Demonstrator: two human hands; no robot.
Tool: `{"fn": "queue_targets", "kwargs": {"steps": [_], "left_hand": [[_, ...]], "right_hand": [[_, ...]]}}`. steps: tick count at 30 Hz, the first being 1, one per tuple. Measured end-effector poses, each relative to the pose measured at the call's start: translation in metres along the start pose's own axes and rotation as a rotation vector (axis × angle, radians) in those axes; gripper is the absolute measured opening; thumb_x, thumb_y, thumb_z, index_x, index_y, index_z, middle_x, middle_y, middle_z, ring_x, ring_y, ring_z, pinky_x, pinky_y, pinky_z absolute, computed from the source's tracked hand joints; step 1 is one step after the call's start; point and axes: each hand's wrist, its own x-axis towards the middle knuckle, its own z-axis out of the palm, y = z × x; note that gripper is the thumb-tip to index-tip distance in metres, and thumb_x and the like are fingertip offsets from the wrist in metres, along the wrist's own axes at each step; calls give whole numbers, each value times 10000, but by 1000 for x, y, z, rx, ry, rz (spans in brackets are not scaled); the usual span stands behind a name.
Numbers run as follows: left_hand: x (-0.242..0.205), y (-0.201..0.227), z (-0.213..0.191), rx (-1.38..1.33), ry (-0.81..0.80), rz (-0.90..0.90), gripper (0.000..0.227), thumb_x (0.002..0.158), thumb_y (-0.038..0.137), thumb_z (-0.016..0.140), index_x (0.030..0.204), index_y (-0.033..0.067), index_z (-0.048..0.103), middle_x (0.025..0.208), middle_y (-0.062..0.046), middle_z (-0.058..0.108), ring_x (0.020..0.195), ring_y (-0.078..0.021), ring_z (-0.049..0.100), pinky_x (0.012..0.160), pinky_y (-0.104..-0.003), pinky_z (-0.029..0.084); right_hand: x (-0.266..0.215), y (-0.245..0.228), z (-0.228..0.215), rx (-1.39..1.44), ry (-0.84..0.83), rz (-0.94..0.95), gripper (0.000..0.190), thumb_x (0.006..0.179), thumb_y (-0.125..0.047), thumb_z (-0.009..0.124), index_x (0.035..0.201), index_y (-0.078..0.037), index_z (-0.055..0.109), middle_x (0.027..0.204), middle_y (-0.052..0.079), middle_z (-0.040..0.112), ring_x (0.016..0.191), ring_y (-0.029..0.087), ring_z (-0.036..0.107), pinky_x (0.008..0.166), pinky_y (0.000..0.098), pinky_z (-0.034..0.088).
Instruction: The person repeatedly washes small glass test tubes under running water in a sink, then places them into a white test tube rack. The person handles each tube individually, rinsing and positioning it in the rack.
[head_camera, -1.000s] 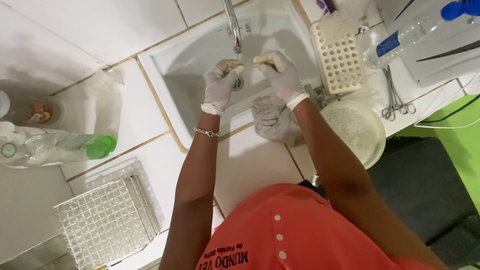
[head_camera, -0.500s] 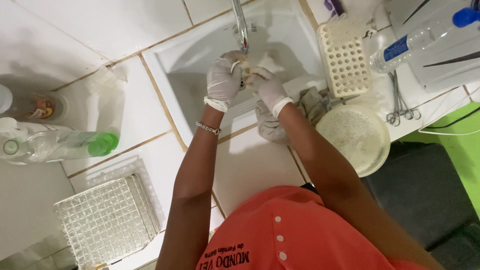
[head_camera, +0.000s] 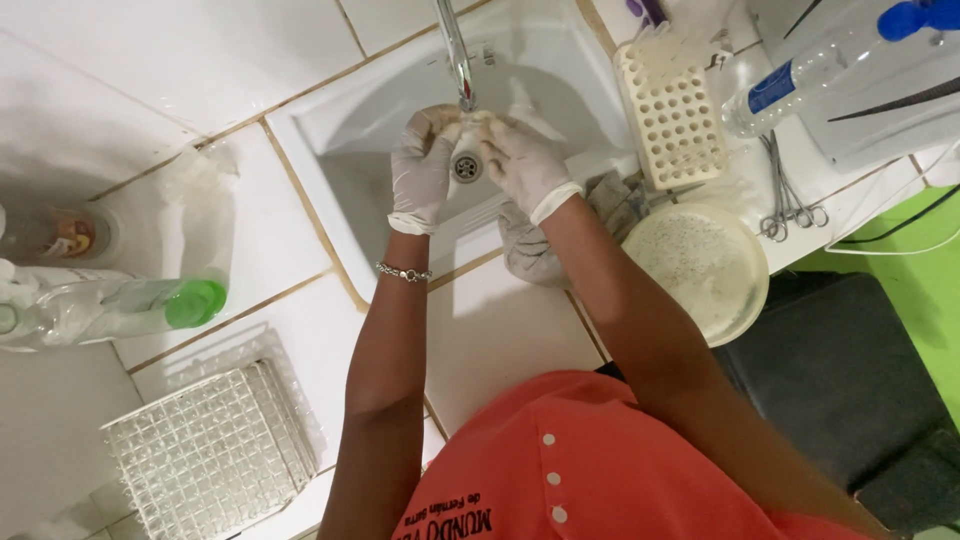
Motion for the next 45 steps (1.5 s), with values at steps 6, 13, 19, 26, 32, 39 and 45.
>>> {"fn": "queue_targets", "kwargs": {"steps": [6, 13, 19, 26, 32, 39, 45], "left_hand": [[-17, -45, -4, -319, -189, 16, 182, 978, 25, 663, 1153, 43, 711, 802, -54, 679, 641, -116, 589, 579, -252, 531], [-32, -27, 12, -293, -207, 14, 209, 965, 96, 698, 1166, 58, 739, 1066, -52, 769, 994, -98, 679, 921, -243, 548], [-36, -20, 15, -346, -254, 14, 207, 1001, 102, 636, 1189, 64, 716, 1091, -44, 745, 1022, -111, 680, 1000, -289, 555], [-32, -34, 10, -231, -282, 63, 264, 1010, 225, 676, 1253, 129, 711, 1217, 16, 715, 1052, -76, 582, 980, -258, 462], [-35, -29, 6, 113, -205, 112, 171, 919, 147, 643, 1041, 170, 760, 1332, -149, 647, 1301, -242, 580, 1132, -379, 394], [-35, -62, -17, 89, -123, -52, 183, 995, 241, 656, 1136, 133, 700, 1154, -30, 738, 1147, -171, 657, 1076, -343, 481], [-37, -61, -36, 182, -7, -200, 159, 1044, 260, 668, 1148, 165, 742, 1102, -58, 737, 1042, -120, 665, 962, -325, 544]], "right_hand": [[-20, -19, 5, -677, -93, -729, 220, 953, -22, 665, 1161, -85, 697, 1138, 41, 729, 1069, 129, 677, 1000, 255, 562], [-61, -39, 14, -944, -67, -685, 394, 946, -63, 708, 1317, -166, 625, 1118, 41, 741, 917, 106, 683, 759, 224, 614], [-64, -45, 8, -935, -71, -735, 307, 929, -103, 676, 1233, -148, 694, 1156, 48, 741, 1000, 109, 705, 669, 221, 659], [-70, -48, 10, -933, -97, -722, 197, 941, -119, 684, 1136, -109, 713, 1132, 49, 752, 1030, 118, 709, 620, 220, 651], [-61, -39, 4, -849, -92, -1025, 228, 959, 64, 633, 1148, -61, 653, 1114, 74, 693, 1032, 167, 664, 920, 261, 571], [2, -18, -1, 139, 198, -326, 214, 996, -208, 591, 1122, -51, 522, 1123, 222, 703, 887, 284, 697, 543, 266, 540], [98, 69, -14, 597, 12, 129, 300, 1069, -199, 600, 1313, -32, 549, 1282, 128, 636, 1135, 241, 686, 901, 300, 644]]}}
